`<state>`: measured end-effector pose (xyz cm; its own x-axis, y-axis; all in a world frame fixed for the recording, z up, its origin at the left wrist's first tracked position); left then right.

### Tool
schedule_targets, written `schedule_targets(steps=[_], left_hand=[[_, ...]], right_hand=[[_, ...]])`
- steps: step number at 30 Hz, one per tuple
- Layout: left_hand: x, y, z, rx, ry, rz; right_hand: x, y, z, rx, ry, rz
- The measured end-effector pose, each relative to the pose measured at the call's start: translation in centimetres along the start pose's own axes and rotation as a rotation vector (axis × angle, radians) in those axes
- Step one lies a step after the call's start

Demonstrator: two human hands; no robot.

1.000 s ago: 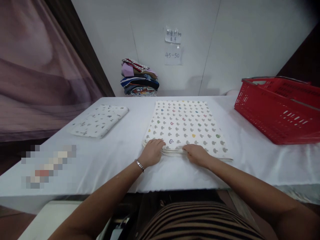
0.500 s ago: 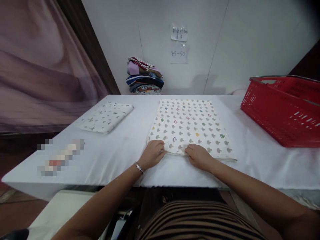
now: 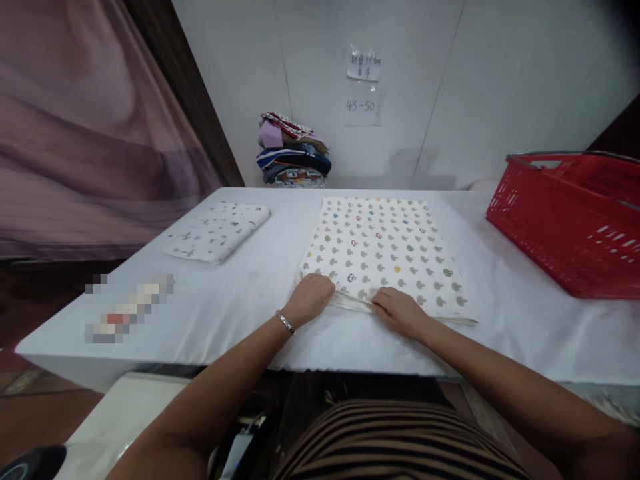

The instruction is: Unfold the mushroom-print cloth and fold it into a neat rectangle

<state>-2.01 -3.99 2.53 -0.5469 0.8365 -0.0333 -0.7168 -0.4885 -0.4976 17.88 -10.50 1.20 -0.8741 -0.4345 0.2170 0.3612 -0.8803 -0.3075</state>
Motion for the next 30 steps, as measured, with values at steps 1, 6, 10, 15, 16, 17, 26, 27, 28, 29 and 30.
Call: schedule_targets(steps=[1,6,10,15,16,17,26,27,28,29,30], left_hand=[[0.0,0.2,-0.2,0.012,0.015,-0.001],[-0.1,1.1,-0.5,0.045,0.081,0.021],[-0.2,1.3,-0.4,0.086,0.095,0.001],[0.1,1.2,-0.2,0.129,0.134,-0.048],[0.2,1.2,-0.2,0.130,0.133,-0.049],[0.3,1.2,-0.2,0.130,0.125,-0.048],[-0.4,0.4,0.0,0.198,-0.020,-0.167],[-0.4,0.4,-0.1,0.196,-0.030,-0.170],[-0.4,0.4,-0.1,0.191,-0.031,-0.165],[-0.3,0.4,-0.2,0.184,-0.023,-0.154],[-0.1,0.5,-0.3,0.173,-0.009,-0.137]], right_hand=[[-0.1,0.0,-0.1,-0.001,0.007,0.005],[0.2,0.1,-0.4,-0.001,0.064,0.066],[0.6,0.3,-0.3,0.019,0.123,0.087],[0.8,0.4,-0.2,0.021,0.127,0.122],[0.8,0.4,-0.3,0.022,0.129,0.123],[0.7,0.3,-0.3,0.023,0.130,0.124],[0.8,0.2,-0.6,0.073,0.157,0.189],[0.9,0.2,-0.5,0.075,0.158,0.194],[0.9,0.2,-0.4,0.078,0.156,0.195],[0.8,0.2,-0.3,0.082,0.152,0.194],[0.8,0.2,-0.2,0.085,0.144,0.194]])
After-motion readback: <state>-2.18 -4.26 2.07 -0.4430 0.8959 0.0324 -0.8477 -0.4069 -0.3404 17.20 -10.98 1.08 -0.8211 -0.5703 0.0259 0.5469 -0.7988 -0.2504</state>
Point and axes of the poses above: each hand's wrist, its own y-axis away from the middle knuckle, its own z-axis out of the back of the hand, x = y × z, the point moved 4 cm from there along -y, towards the middle knuckle, and after that the axes turned 12 degrees about -x, right-handed, at the moved point
